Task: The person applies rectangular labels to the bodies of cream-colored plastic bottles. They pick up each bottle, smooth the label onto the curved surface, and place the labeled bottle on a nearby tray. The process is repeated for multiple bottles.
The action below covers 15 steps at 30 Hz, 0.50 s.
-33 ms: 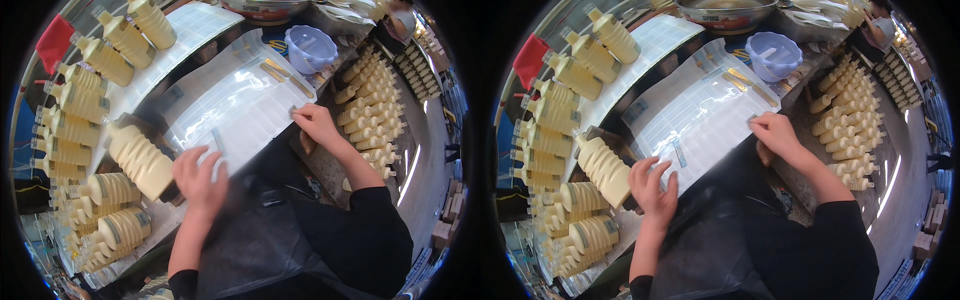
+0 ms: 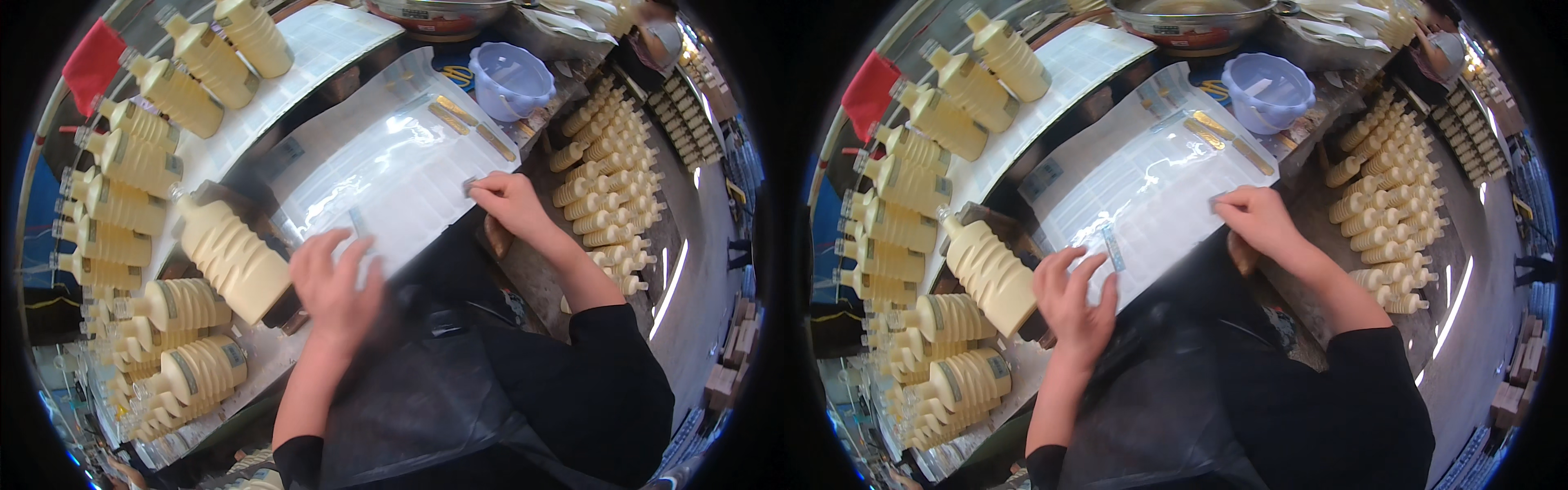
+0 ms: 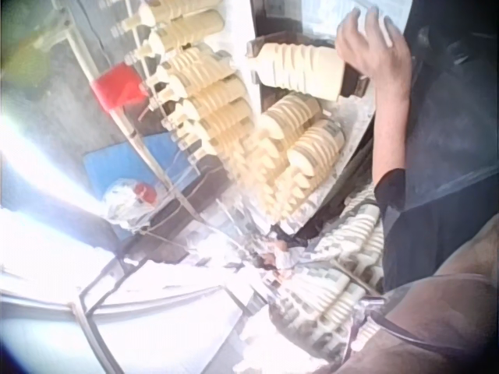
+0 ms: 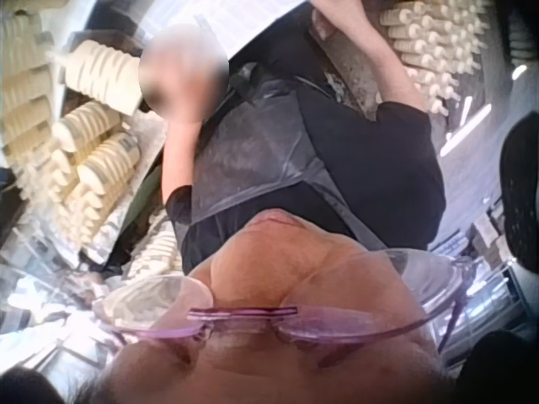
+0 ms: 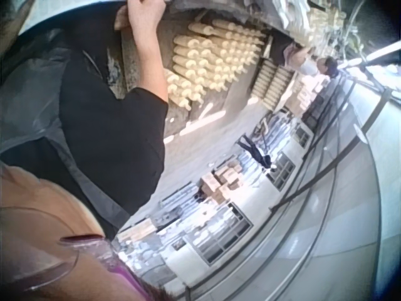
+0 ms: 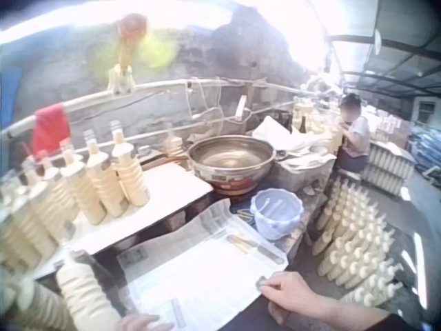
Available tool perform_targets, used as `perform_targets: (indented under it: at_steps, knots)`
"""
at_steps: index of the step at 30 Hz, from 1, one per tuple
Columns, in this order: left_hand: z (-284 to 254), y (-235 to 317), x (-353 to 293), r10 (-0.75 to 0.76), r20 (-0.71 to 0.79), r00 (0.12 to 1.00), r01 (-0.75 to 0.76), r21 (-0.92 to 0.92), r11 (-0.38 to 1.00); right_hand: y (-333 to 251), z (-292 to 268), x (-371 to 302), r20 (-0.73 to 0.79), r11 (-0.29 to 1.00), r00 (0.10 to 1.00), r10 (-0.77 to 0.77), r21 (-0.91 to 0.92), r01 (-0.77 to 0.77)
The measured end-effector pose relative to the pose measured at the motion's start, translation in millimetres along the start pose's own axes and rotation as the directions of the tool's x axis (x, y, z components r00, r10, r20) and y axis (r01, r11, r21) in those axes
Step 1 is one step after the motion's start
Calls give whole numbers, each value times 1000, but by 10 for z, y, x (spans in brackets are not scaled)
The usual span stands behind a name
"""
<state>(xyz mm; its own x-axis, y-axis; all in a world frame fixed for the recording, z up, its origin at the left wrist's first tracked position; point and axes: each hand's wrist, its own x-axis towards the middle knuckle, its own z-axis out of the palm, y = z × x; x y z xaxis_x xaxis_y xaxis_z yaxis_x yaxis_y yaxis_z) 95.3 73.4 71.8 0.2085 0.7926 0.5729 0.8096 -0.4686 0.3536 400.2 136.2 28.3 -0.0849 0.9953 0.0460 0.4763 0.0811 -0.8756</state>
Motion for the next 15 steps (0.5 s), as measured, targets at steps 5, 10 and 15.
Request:
perform_targets:
  at_steps: [5,10,15]
  knots:
    - [15,173,330,-59,-31,998,61,47,997,-985,492,1,366,909,930,41,373,-187]
    - [-182,-142,178,-79,-194,978,103,120,987,-1388,887,69,441,944,868,-228,320,86]
    - [-465,-392,-53,-352,-272,896,314,-173,933,-1603,1272,271,505,951,848,-162,309,-2]
